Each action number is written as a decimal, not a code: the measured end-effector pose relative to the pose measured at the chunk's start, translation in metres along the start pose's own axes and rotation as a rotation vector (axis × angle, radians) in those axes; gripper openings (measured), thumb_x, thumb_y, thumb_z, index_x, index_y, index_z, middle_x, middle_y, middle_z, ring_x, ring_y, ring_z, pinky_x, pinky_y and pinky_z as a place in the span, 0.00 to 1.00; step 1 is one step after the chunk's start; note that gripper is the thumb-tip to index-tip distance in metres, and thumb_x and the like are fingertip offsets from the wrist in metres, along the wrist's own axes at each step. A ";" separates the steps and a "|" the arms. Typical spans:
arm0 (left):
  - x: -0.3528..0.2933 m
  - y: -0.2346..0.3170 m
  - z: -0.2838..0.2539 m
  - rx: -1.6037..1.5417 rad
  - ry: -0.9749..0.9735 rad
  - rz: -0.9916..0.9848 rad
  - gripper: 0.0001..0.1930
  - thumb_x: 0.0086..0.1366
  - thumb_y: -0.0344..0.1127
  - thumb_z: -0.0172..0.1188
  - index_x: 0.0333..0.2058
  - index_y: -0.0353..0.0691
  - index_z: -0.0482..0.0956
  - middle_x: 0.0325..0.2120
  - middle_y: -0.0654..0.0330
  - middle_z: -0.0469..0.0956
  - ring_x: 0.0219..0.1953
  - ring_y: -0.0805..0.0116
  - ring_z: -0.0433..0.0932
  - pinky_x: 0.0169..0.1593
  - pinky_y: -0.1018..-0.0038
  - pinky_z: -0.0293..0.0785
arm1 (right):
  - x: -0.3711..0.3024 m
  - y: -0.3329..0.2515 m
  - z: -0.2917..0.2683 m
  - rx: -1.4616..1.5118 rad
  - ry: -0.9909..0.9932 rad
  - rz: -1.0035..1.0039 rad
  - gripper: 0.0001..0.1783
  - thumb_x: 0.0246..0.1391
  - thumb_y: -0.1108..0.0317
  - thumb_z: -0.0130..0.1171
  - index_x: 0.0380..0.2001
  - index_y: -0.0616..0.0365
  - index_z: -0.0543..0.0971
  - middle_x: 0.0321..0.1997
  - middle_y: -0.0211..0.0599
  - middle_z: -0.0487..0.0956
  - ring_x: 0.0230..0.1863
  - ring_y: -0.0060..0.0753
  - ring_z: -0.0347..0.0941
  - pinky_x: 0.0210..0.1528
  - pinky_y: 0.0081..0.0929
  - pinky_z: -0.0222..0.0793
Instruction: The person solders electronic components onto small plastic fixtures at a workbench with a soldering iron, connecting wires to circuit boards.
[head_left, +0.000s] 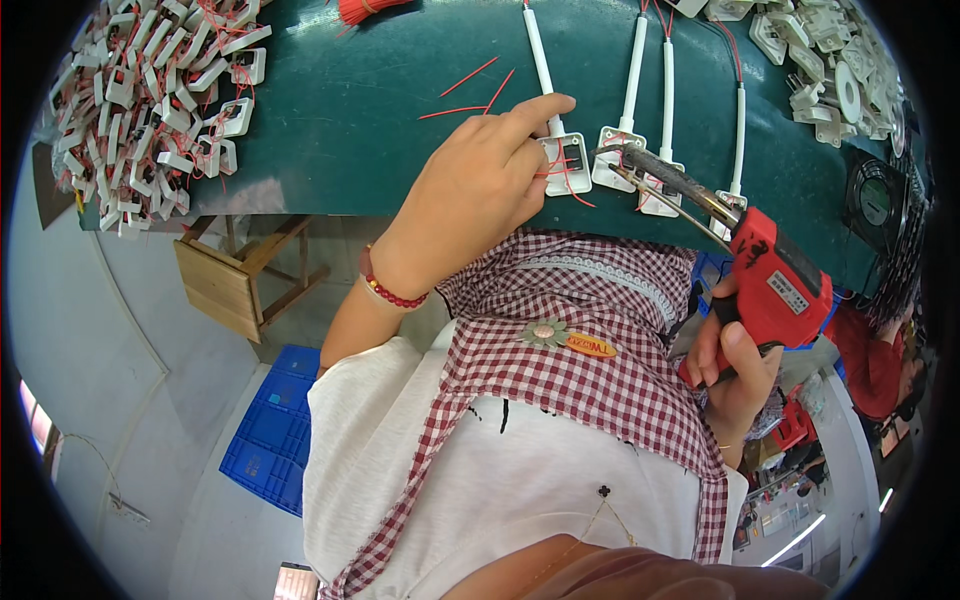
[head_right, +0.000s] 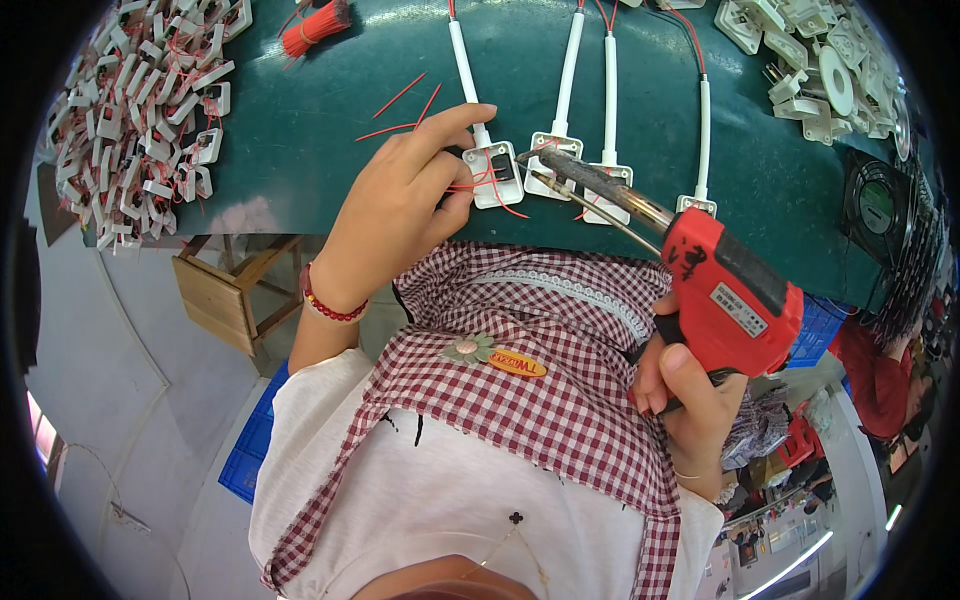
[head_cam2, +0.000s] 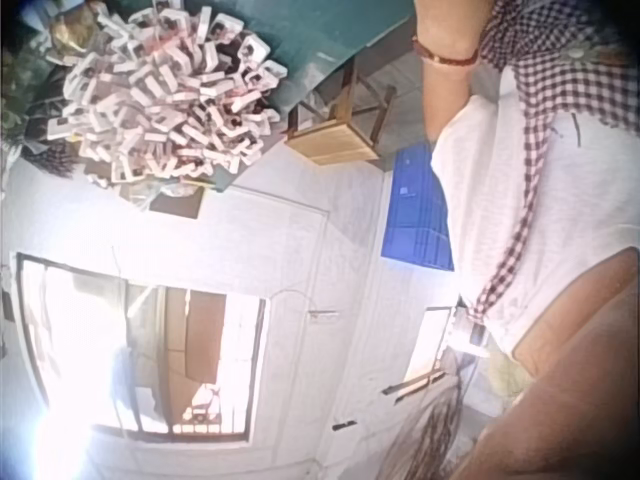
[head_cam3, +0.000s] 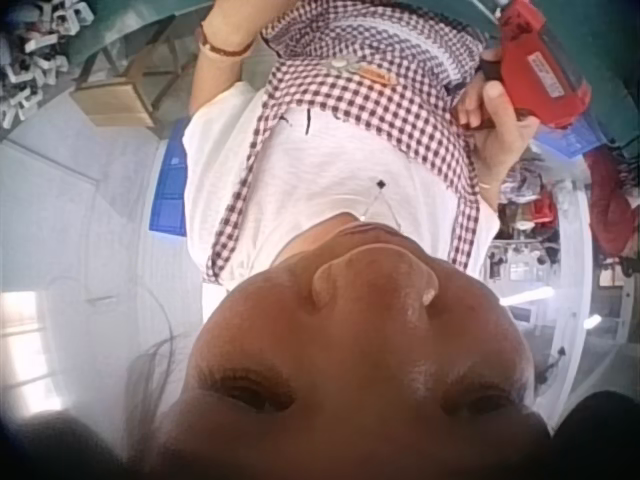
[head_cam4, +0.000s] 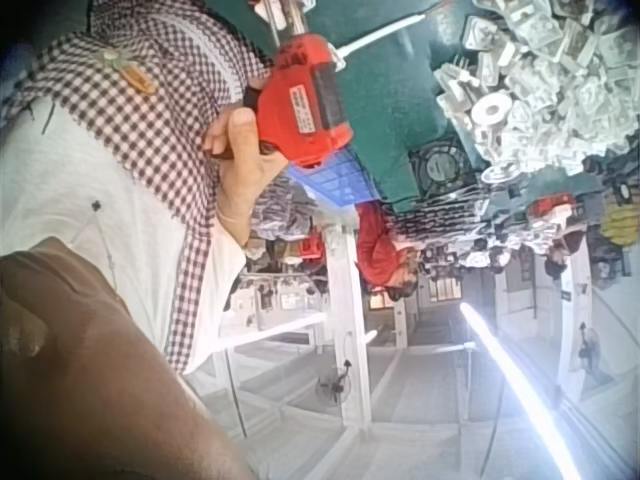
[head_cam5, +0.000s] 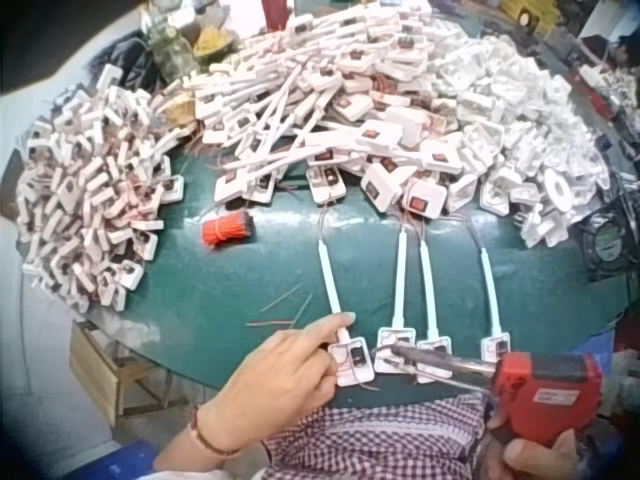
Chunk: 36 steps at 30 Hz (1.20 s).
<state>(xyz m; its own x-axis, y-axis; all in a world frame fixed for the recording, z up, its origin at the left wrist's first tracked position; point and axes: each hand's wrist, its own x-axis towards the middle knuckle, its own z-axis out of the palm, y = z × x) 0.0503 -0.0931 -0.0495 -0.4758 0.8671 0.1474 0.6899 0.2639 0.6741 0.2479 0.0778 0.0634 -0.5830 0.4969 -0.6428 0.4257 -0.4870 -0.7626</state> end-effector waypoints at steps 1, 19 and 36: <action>-0.001 0.001 0.000 0.019 -0.027 -0.017 0.04 0.49 0.25 0.60 0.22 0.35 0.73 0.52 0.59 0.69 0.42 0.64 0.74 0.47 0.68 0.68 | 0.000 0.000 0.000 0.001 0.009 -0.007 0.24 0.50 0.65 0.55 0.45 0.72 0.66 0.14 0.37 0.69 0.10 0.20 0.60 0.14 0.18 0.58; 0.029 0.036 0.005 -0.072 0.194 -0.037 0.06 0.51 0.24 0.63 0.29 0.37 0.77 0.24 0.60 0.75 0.28 0.62 0.74 0.32 0.70 0.69 | -0.003 0.000 -0.015 0.025 0.139 -0.158 0.24 0.50 0.64 0.54 0.45 0.71 0.65 0.12 0.34 0.66 0.08 0.18 0.56 0.12 0.17 0.56; 0.037 0.030 0.024 0.086 0.131 -0.016 0.07 0.48 0.25 0.62 0.26 0.40 0.73 0.41 0.65 0.76 0.39 0.67 0.74 0.42 0.70 0.62 | -0.005 0.006 -0.022 0.086 0.074 -0.061 0.22 0.50 0.66 0.55 0.43 0.72 0.66 0.12 0.36 0.68 0.09 0.19 0.59 0.13 0.17 0.59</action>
<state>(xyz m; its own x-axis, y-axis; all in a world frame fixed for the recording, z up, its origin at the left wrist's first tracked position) 0.0663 -0.0433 -0.0414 -0.5506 0.8014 0.2336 0.7228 0.3176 0.6137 0.2688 0.0879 0.0605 -0.5518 0.5778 -0.6014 0.3284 -0.5123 -0.7936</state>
